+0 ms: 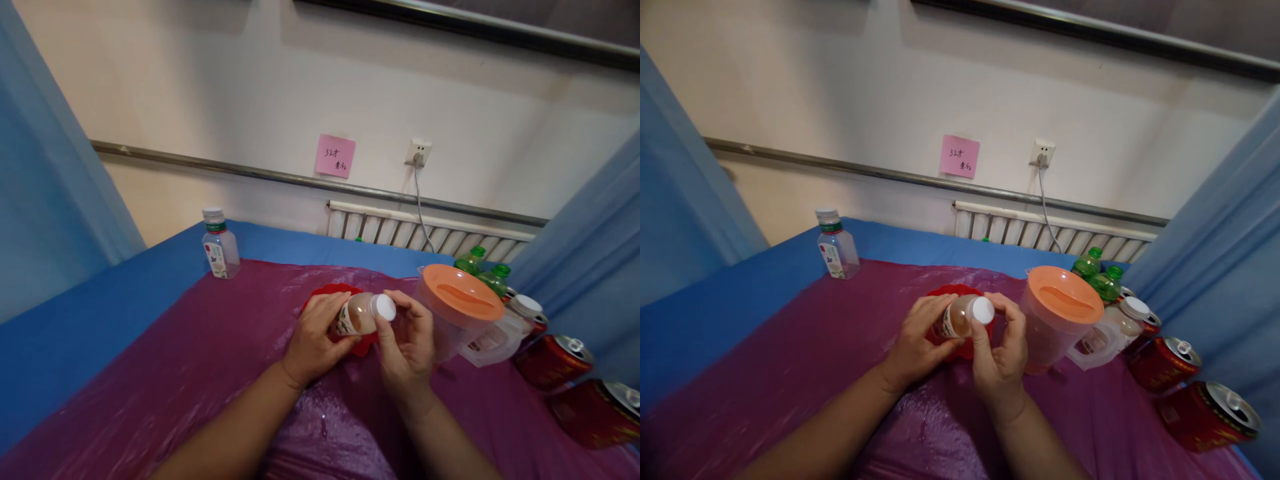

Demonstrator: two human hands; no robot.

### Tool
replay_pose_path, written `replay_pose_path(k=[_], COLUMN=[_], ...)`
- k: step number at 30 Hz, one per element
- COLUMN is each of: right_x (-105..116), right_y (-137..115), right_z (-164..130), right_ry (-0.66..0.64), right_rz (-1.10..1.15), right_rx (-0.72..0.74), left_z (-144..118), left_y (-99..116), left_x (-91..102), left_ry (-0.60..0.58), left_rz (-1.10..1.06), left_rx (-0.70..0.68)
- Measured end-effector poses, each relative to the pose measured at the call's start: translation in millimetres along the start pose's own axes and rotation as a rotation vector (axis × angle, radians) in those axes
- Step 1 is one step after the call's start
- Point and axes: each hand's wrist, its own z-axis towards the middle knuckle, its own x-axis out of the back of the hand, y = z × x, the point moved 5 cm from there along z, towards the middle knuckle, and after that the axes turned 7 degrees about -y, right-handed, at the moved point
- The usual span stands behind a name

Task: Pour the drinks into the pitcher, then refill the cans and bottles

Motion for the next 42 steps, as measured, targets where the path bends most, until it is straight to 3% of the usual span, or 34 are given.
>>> replay_pose_path(k=[3,10,18,25,28,36,42], right_x=[2.9,-0.2,0.0,-16.1,-21.5,-23.9,-9.3], right_y=[2.6,-6.3,-1.6,10.0,8.7,-12.3,-29.3], right_z=[2.1,-0.4,0.4,-4.1,-1.6,21.1,26.7], right_ry=[0.032,-0.055,0.013,-0.317,-0.379,-0.341,-0.174], right_rz=[0.0,0.038,0.084,0.07,0.073,0.017,-0.021], right_rx=[-0.037,-0.001,-0.059,-0.216,-0.246,-0.237,-0.21], left_z=[0.2,1.5,0.9,1.1,-0.6,-0.6,0.1], left_y=[1.3,1.0,1.7,-4.8,-5.2,-4.1,-6.0], left_x=[-1.0,0.2,0.0,5.3,6.3,7.7,3.8], left_ry=[-0.014,-0.004,-0.012,0.009,0.014,0.042,-0.008], left_rz=[-0.012,-0.008,-0.025,-0.188,-0.221,-0.166,-0.214], left_rx=[-0.009,0.003,-0.003,0.139,0.154,0.094,0.012])
